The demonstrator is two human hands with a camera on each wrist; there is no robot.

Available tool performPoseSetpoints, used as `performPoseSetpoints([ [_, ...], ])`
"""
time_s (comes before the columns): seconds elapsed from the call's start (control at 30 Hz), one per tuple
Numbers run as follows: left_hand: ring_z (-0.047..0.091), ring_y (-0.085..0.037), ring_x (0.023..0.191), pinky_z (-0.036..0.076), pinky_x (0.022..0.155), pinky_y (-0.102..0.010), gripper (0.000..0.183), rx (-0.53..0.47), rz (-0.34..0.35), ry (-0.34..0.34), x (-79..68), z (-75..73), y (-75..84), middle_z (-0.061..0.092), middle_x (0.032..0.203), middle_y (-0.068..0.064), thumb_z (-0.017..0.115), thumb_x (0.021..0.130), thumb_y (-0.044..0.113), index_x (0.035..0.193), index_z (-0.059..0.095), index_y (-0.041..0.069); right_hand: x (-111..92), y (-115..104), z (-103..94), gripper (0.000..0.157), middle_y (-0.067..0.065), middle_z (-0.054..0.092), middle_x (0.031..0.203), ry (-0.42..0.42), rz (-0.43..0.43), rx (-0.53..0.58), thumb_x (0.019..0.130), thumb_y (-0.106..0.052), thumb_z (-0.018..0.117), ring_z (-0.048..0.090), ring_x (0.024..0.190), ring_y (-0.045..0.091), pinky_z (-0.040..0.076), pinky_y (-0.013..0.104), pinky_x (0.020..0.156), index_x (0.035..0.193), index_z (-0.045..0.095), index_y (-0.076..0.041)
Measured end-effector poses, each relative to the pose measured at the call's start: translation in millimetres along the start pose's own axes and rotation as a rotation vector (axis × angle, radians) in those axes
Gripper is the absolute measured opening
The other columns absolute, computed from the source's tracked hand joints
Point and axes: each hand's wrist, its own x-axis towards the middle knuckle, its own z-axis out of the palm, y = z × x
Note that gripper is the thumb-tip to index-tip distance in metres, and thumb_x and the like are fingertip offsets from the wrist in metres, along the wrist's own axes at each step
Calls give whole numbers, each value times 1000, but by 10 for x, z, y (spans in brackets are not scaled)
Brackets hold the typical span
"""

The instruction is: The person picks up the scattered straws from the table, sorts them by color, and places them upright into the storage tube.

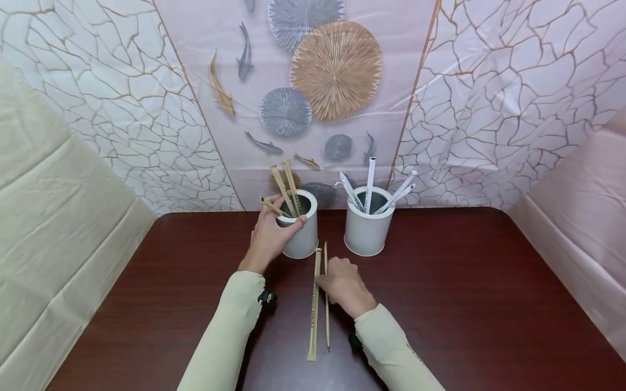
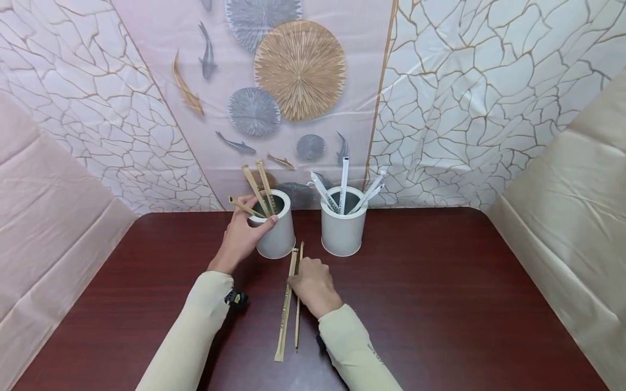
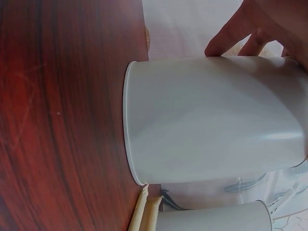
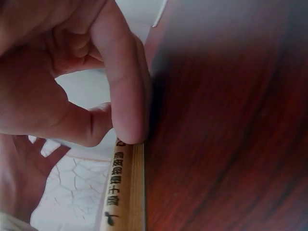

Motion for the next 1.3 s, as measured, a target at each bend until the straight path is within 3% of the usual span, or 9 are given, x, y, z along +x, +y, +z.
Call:
performPoseSetpoints([
  [0.13,54,-34,134,47,96,-69,70,1,-2,1,-1,7,-9,41,156,5,70,89,64,154,49,47,-115,-56,-204,32,5,64,52,-4,37,117,93,-14,70,67,46,15,56,31,57,63,64,-8],
  [0.3,55,-35,132,48,94,-69,70,2,6,10,1,20,-29,42,155,6,71,89,63,154,50,47,-198,-146,-539,12,8,69,72,20,-3,363,97,-5,64,68,53,15,61,32,59,87,68,0],
  [0.4,56,-34,130,49,93,-68,70,3,4,15,-15,31,-39,43,155,7,72,88,63,153,51,46,-263,-264,-804,7,11,68,81,49,-95,453,97,-1,59,68,58,17,62,36,61,98,65,4],
  [0.47,56,-33,131,49,93,-67,71,3,0,11,-27,42,-42,42,155,7,71,88,64,153,51,45,-298,-345,-988,9,13,68,84,90,-179,452,98,-1,57,69,60,18,62,36,61,101,64,4],
  [0.73,56,-30,131,49,93,-66,70,6,-5,8,-73,60,-42,43,154,7,71,88,64,152,53,45,-219,-742,-1492,10,16,70,96,366,-513,412,99,-1,60,74,72,27,61,31,59,108,65,3],
  [0.87,56,-29,130,49,93,-66,69,7,-10,14,-70,52,-47,44,154,8,72,88,64,152,53,44,-48,-940,-1520,12,18,72,99,468,-675,395,98,2,62,75,84,30,62,31,62,109,65,5],
  [0.97,56,-29,130,49,93,-65,69,2,-12,18,-62,47,-45,44,153,8,72,88,63,152,53,44,98,-1026,-1446,13,17,73,101,488,-767,375,99,1,64,75,88,29,63,34,69,111,68,4],
  [1.17,56,-26,129,48,92,-66,66,-7,-9,23,-43,39,-22,44,151,10,71,86,63,148,55,48,326,-998,-1232,17,14,75,106,382,-835,331,103,-5,65,73,97,24,62,41,82,119,71,-1],
  [1.3,56,-26,128,48,92,-67,61,-7,-3,31,-26,20,4,45,151,12,71,86,64,144,56,52,459,-897,-1120,20,10,76,109,295,-843,188,104,-7,65,71,99,21,59,41,85,122,71,-3],
])
